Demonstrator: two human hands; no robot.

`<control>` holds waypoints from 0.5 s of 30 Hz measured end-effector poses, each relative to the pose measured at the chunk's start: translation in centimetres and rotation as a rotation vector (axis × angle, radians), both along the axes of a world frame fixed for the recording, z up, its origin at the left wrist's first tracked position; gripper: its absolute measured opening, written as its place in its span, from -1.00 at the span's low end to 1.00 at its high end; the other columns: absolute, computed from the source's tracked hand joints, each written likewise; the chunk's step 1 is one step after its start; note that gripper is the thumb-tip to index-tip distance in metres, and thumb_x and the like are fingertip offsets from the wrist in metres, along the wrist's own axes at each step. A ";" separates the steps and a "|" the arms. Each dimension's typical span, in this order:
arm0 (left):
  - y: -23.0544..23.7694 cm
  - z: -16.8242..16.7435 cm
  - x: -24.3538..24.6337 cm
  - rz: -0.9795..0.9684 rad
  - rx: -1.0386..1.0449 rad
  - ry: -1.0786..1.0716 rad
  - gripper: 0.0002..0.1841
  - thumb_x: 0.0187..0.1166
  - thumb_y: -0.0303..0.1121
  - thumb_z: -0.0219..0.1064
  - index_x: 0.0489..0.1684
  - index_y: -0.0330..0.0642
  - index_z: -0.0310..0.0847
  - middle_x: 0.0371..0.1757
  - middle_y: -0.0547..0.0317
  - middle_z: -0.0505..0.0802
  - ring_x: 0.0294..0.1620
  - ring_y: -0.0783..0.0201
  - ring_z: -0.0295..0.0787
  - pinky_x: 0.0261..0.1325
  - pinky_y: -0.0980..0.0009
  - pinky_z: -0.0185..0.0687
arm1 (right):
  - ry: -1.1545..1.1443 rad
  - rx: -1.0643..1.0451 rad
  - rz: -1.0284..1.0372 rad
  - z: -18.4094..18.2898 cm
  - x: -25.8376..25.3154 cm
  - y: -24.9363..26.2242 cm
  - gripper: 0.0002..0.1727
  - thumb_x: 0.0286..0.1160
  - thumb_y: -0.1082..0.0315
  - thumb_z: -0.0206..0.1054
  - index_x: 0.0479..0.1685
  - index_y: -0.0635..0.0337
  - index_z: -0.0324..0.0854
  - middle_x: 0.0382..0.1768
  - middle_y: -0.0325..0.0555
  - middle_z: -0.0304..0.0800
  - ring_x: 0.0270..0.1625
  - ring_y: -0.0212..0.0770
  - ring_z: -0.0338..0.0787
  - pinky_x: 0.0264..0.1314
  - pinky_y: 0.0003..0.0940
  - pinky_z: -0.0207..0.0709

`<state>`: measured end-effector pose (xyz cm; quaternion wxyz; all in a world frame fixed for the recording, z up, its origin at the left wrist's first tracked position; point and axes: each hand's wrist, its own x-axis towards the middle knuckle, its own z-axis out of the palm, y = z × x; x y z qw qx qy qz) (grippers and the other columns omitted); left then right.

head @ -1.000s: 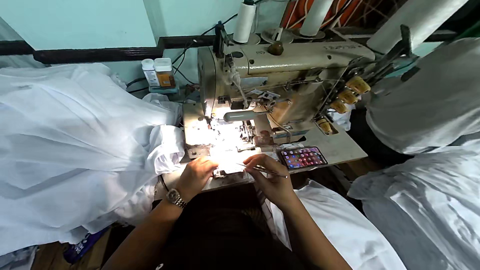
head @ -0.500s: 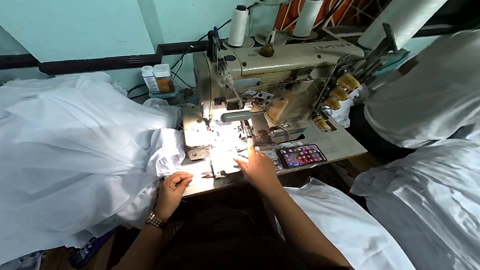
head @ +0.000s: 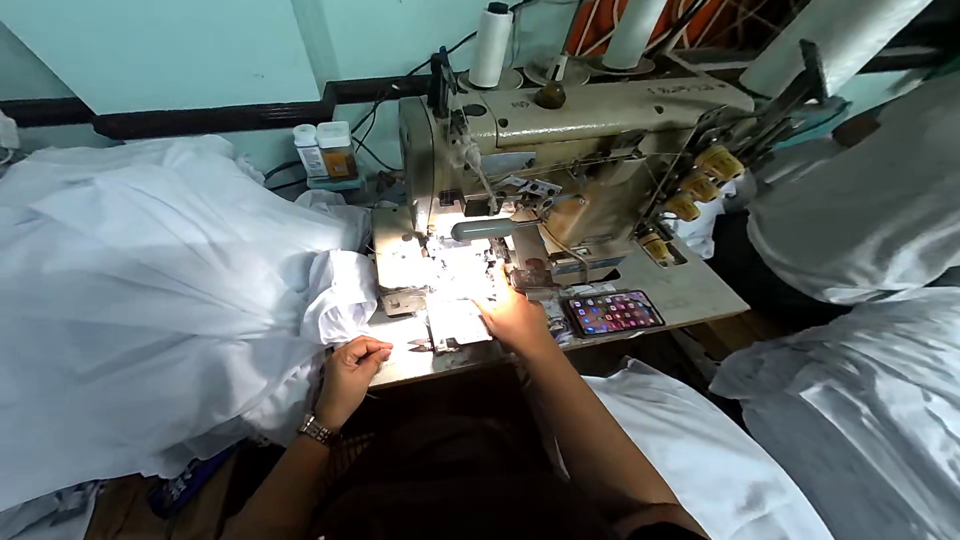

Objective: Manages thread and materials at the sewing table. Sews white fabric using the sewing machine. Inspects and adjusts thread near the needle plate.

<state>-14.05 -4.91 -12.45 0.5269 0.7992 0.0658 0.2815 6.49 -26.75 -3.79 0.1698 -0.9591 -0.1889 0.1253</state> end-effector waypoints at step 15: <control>-3.2 3.1 0.7 -0.308 -0.064 -0.056 -0.89 0.57 -0.41 0.47 -0.16 -0.26 0.86 0.15 0.04 0.85 0.18 0.27 0.81 0.25 0.36 0.78 | -0.396 1.002 0.416 4.5 -2.8 -8.1 -0.76 0.68 0.27 0.25 -0.01 0.06 0.85 -0.10 -0.30 0.94 -0.16 -0.53 0.83 -0.04 -0.49 0.75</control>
